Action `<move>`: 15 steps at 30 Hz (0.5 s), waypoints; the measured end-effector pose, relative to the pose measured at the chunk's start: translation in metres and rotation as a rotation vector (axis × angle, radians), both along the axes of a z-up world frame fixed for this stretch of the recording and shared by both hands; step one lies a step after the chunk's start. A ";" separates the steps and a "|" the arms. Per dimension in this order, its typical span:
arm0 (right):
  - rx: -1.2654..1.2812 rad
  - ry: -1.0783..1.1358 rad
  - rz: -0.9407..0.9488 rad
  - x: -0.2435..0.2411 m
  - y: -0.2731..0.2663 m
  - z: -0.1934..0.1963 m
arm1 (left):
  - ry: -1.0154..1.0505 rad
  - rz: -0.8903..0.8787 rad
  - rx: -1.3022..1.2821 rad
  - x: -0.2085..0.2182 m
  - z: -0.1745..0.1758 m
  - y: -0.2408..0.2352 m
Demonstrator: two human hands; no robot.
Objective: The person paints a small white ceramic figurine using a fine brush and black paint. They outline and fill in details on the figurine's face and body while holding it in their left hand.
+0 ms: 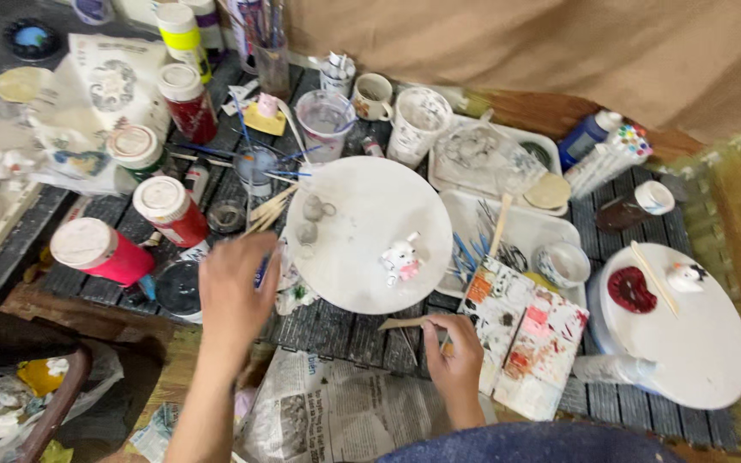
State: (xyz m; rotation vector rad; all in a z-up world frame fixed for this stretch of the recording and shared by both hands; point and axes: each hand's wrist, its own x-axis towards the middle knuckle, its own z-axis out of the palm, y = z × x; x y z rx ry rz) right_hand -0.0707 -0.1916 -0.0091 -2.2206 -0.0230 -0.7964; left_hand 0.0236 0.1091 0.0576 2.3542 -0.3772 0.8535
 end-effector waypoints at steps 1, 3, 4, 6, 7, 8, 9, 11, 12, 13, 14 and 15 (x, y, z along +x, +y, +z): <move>0.020 0.015 0.015 0.002 0.002 -0.002 | -0.051 0.027 0.009 0.021 0.004 0.005; 0.047 0.029 0.038 0.003 0.005 -0.008 | -0.066 0.032 0.062 0.075 0.006 0.018; 0.055 0.026 0.048 0.004 0.004 -0.010 | -0.032 0.013 0.105 0.106 0.005 0.023; 0.090 0.066 0.042 0.003 -0.001 -0.014 | 0.087 0.144 0.339 0.157 -0.005 0.027; 0.118 0.110 0.026 0.000 -0.006 -0.014 | 0.142 0.127 0.388 0.174 -0.013 0.030; 0.145 0.151 0.004 -0.002 -0.011 -0.015 | 0.193 0.104 0.438 0.190 -0.019 0.031; 0.133 0.153 -0.009 -0.002 -0.015 -0.016 | 0.245 0.082 0.487 0.204 -0.027 0.031; 0.103 0.161 -0.038 -0.004 -0.026 -0.023 | 0.210 -0.028 0.478 0.221 -0.048 0.021; 0.145 0.167 -0.033 -0.005 -0.031 -0.026 | 0.200 -0.085 0.472 0.228 -0.058 0.015; 0.187 0.174 -0.028 -0.004 -0.034 -0.029 | 0.172 -0.056 0.576 0.234 -0.067 0.010; 0.230 0.180 -0.022 -0.005 -0.037 -0.033 | 0.144 -0.026 0.680 0.238 -0.076 0.006; 0.245 0.188 -0.032 -0.007 -0.039 -0.036 | 0.115 0.004 0.784 0.241 -0.084 0.003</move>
